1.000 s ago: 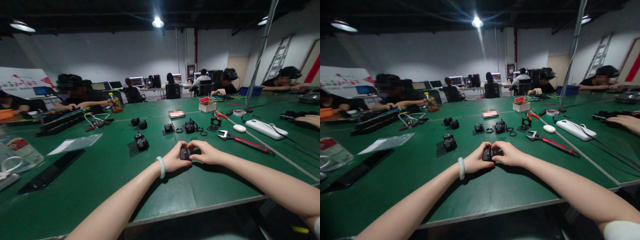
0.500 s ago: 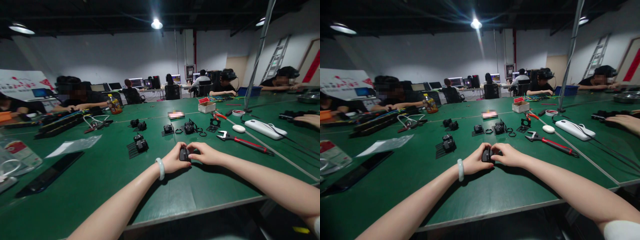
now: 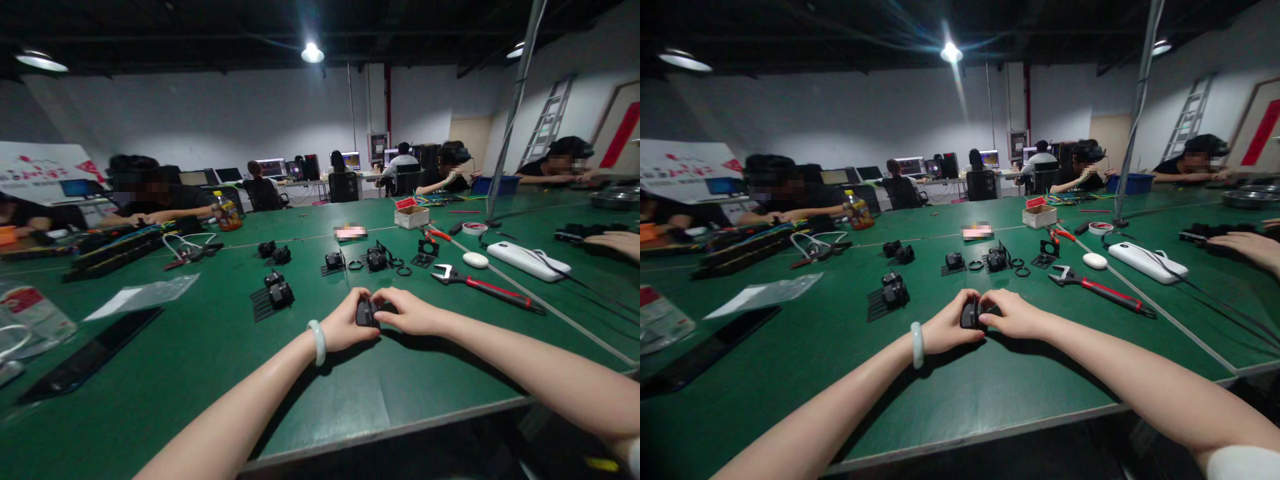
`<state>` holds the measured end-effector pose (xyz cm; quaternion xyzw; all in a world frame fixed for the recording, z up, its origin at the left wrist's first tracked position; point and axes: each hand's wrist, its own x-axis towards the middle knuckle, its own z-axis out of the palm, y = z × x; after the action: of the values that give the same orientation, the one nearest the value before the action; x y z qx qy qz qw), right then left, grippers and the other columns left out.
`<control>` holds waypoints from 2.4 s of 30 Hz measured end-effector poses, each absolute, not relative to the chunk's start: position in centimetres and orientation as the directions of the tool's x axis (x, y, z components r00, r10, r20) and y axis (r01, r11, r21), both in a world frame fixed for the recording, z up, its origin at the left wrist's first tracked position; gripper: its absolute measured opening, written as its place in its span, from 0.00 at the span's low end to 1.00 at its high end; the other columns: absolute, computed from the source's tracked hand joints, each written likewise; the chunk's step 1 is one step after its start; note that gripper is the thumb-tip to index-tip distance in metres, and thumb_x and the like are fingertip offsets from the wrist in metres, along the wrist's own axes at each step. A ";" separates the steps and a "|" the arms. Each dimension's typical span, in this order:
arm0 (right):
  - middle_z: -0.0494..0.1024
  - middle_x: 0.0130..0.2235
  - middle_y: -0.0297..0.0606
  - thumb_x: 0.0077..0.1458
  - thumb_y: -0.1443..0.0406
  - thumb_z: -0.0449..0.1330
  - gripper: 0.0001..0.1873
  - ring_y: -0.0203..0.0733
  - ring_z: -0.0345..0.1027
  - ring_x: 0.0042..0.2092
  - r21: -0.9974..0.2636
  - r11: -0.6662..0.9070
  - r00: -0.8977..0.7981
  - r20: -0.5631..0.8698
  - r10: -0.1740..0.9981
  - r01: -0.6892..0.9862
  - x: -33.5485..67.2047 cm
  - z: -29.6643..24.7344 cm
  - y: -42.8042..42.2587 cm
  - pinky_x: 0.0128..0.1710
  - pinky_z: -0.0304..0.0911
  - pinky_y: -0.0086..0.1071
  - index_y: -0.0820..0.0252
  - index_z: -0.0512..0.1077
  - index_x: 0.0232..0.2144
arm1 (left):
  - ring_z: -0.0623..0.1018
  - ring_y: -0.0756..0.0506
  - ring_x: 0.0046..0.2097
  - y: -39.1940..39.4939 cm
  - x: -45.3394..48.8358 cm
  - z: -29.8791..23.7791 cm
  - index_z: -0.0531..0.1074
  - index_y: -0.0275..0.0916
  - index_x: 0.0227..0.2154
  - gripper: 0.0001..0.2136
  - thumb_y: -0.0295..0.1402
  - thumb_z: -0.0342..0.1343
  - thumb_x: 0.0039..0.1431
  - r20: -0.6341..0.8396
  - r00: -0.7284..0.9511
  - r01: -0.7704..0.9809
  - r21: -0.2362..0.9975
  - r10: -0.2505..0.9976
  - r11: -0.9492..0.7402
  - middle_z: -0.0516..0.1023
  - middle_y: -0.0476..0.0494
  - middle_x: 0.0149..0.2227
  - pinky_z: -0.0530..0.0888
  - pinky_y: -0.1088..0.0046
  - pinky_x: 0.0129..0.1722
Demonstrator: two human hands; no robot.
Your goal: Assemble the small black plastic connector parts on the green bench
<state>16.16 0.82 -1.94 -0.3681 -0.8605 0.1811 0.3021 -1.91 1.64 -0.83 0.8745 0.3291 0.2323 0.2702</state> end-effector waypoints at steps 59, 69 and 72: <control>0.65 0.37 0.39 0.40 0.66 0.58 0.18 0.42 0.57 0.41 -0.466 0.711 -0.538 0.465 0.703 0.527 15.9 -1.3 0.2 0.39 0.52 0.38 0.60 0.61 0.37 | 0.64 0.48 0.37 1.4 -1.7 -0.5 0.53 0.36 0.41 0.24 0.33 0.56 0.39 0.221 0.672 0.449 0.637 0.707 -0.626 0.61 0.47 0.37 0.64 0.72 0.36; 0.66 0.38 0.39 0.41 0.66 0.58 0.18 0.43 0.57 0.41 -0.465 0.711 -0.544 0.457 0.703 0.528 16.0 -1.3 0.2 0.39 0.52 0.38 0.60 0.61 0.37 | 0.64 0.48 0.37 1.5 -1.7 -0.7 0.54 0.36 0.40 0.24 0.33 0.56 0.39 0.224 0.671 0.433 0.656 0.707 -0.619 0.61 0.48 0.36 0.64 0.72 0.36; 0.66 0.37 0.39 0.41 0.66 0.58 0.17 0.43 0.57 0.41 -0.468 0.710 -0.546 0.455 0.704 0.526 16.0 -1.3 0.2 0.39 0.51 0.38 0.60 0.61 0.37 | 0.64 0.48 0.37 1.5 -1.8 -0.6 0.54 0.36 0.40 0.24 0.33 0.56 0.39 0.223 0.667 0.438 0.654 0.711 -0.617 0.61 0.48 0.36 0.64 0.72 0.36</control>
<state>15.99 0.18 -1.28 -0.3542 -0.8680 0.1397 0.3188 -1.76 1.45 -0.58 0.8670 0.3312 0.2381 0.2861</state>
